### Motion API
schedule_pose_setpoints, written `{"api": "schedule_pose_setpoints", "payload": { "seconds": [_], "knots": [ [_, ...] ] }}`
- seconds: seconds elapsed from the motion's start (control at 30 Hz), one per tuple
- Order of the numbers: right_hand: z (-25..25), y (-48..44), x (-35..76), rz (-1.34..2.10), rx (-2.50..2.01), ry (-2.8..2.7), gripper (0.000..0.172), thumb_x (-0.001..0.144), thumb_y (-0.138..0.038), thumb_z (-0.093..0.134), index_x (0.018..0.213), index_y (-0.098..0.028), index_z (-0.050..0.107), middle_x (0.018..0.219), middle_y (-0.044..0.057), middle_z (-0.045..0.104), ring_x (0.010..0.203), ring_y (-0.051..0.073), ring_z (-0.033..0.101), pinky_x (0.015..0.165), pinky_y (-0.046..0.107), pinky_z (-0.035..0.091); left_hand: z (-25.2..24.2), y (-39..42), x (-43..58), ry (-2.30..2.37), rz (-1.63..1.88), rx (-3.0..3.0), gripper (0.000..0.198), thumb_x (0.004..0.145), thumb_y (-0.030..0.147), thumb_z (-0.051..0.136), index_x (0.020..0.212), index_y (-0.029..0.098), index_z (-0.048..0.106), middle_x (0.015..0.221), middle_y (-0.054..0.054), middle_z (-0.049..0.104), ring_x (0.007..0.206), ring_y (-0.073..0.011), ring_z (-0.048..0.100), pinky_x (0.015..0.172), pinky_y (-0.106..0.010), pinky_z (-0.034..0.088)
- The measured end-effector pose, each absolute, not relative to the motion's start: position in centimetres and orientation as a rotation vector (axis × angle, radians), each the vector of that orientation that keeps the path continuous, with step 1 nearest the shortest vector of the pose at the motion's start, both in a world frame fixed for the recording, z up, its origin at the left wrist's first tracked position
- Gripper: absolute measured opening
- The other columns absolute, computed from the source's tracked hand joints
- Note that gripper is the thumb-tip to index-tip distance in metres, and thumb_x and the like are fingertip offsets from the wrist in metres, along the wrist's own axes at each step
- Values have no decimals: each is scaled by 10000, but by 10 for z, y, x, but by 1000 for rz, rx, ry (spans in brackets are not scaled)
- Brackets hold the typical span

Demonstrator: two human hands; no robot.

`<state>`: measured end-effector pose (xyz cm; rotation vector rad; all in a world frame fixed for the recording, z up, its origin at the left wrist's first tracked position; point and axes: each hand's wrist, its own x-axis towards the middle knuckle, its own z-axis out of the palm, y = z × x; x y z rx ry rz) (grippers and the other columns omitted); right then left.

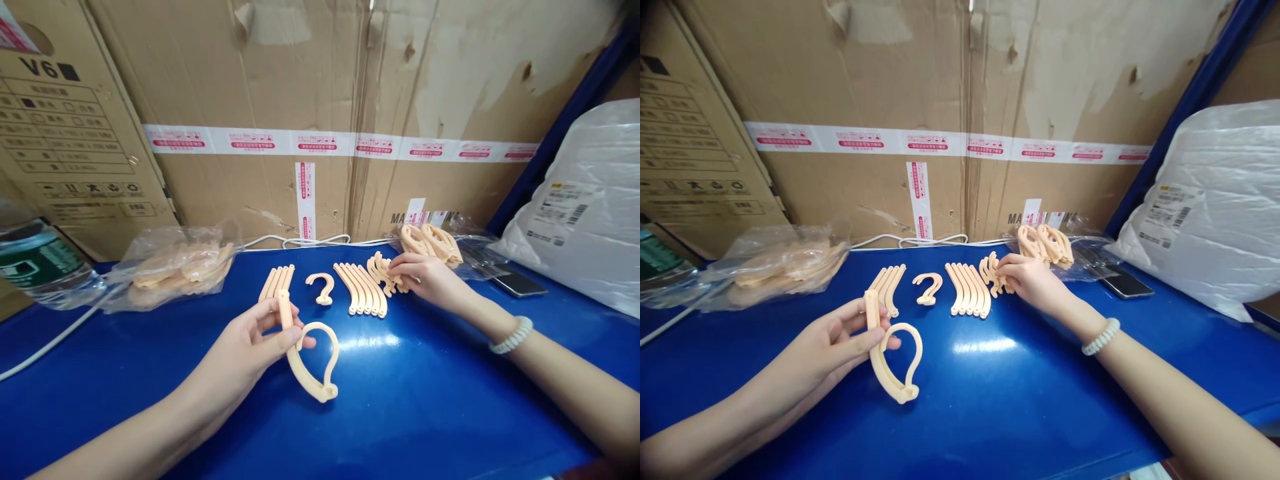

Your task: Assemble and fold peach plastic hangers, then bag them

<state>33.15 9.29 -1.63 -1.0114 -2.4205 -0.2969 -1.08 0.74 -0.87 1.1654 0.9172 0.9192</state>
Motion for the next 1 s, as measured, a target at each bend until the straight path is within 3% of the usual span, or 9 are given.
{"api": "schedule_pose_setpoints", "payload": {
  "seconds": [0.17, 0.3, 0.4, 0.5, 0.6, 0.73, 0.87, 0.93, 1.0],
  "knots": [
    [-17, 88, 325, -334, -999, -2370, 372, 828, 21, 403, 918, -157, 717, 919, 110, 726, 891, 252, 681, 793, 440, 580, -5, 7, -11, 936, 976, 1094, 251, 830, 297, 779, 1007, 197, 632, 985, -11, 616, 984, -196, 685, 904, -284, 521],
    [-13, 50, 284, -262, -776, -2180, 312, 894, -56, 483, 1138, -151, 652, 996, 111, 717, 924, 232, 664, 805, 417, 564, -5, 5, -9, 913, 1017, 1068, 203, 834, 253, 773, 968, 185, 636, 969, -14, 625, 966, -177, 681, 907, -276, 535],
    [-11, 14, 250, -378, -385, -2356, 288, 917, -137, 539, 1183, -111, 644, 1113, 123, 722, 1022, 249, 641, 875, 418, 529, -6, 2, -6, 889, 1033, 1064, 232, 823, 250, 782, 980, 181, 626, 968, -19, 632, 955, -176, 680, 908, -284, 541],
    [-15, -7, 233, -619, -283, -2467, 326, 961, -225, 558, 1245, -83, 631, 1253, 93, 693, 1189, 262, 575, 985, 419, 452, -5, -2, -3, 852, 1009, 1033, 260, 806, 258, 794, 969, 173, 611, 924, -15, 635, 899, -164, 681, 864, -270, 552],
    [-21, -10, 230, -645, -304, -2463, 249, 966, -156, 550, 1179, -103, 667, 1169, 80, 730, 1264, 259, 535, 1073, 437, 371, -4, -6, -1, 826, 971, 1015, 231, 822, 259, 772, 934, 166, 592, 901, -13, 643, 887, -159, 690, 849, -259, 552],
    [-26, -6, 231, -521, -354, -2425, 150, 945, -102, 564, 1016, -129, 694, 887, 53, 749, 1094, 228, 638, 1041, 424, 374, -9, -5, 0, 913, 1015, 1120, 284, 847, 285, 734, 1052, 180, 567, 991, -37, 670, 850, -180, 724, 837, -316, 577],
    [-24, -5, 232, -324, -497, -2412, 169, 983, -125, 489, 1016, -116, 654, 863, 56, 718, 805, 156, 661, 966, 410, 372, -16, -1, -2, 1009, 1340, 1414, 600, 842, 238, 714, 1364, 265, 419, 1317, -100, 561, 1159, -275, 634, 879, -416, 595],
    [-24, -5, 234, -217, -558, -2411, 150, 982, -147, 496, 1027, -134, 639, 861, 41, 703, 733, 135, 637, 951, 404, 358, -16, -1, -6, 1084, 1544, 1729, 643, 858, 177, 687, 1415, 294, 385, 1449, -100, 450, 1338, -286, 485, 1009, -461, 527],
    [-23, -6, 234, -140, -599, -2403, 121, 974, -156, 515, 1022, -151, 625, 837, 21, 689, 699, 128, 622, 928, 393, 351, -14, -4, -9, 1046, 1618, 2230, 558, 868, 99, 669, 1365, 260, 471, 1458, -89, 445, 1402, -268, 398, 1141, -473, 396]
  ]
}}
